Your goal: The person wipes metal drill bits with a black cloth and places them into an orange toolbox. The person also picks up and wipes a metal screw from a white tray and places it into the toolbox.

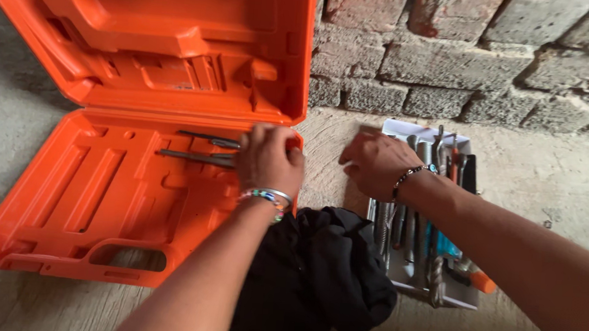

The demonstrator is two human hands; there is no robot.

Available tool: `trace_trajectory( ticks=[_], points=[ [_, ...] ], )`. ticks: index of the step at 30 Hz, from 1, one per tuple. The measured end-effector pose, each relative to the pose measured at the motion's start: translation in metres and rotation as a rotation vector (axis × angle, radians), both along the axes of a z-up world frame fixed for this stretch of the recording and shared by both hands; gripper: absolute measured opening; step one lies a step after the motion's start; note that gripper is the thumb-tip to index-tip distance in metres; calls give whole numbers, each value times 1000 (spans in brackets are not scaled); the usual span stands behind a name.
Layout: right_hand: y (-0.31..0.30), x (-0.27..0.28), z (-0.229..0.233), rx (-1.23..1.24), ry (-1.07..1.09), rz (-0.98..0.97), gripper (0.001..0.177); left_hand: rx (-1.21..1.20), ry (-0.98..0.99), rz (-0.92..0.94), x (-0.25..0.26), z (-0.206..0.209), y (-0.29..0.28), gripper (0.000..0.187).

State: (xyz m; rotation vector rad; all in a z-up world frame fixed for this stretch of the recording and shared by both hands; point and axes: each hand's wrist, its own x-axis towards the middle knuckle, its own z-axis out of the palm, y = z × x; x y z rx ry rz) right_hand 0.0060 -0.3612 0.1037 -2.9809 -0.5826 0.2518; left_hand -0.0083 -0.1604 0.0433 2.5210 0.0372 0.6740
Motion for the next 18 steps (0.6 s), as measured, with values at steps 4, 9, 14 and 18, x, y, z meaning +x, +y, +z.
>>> trace_trajectory(
  ticks=[4,9,14,18],
  points=[
    [-25,-7,-16,31,58,-44,30,-76,327,-223,-15,12,-38,29],
    [-45,-22,-33,75,119,-38,31,-19,701,-315,-40,15,-79,46],
    [-57,-37,-29,81,158,-26,30,-113,813,-436,-54,8,-88,55],
    [-56,-51,-29,7,183,-44,28,205,1018,-467,-58,11,-77,38]
  ],
)
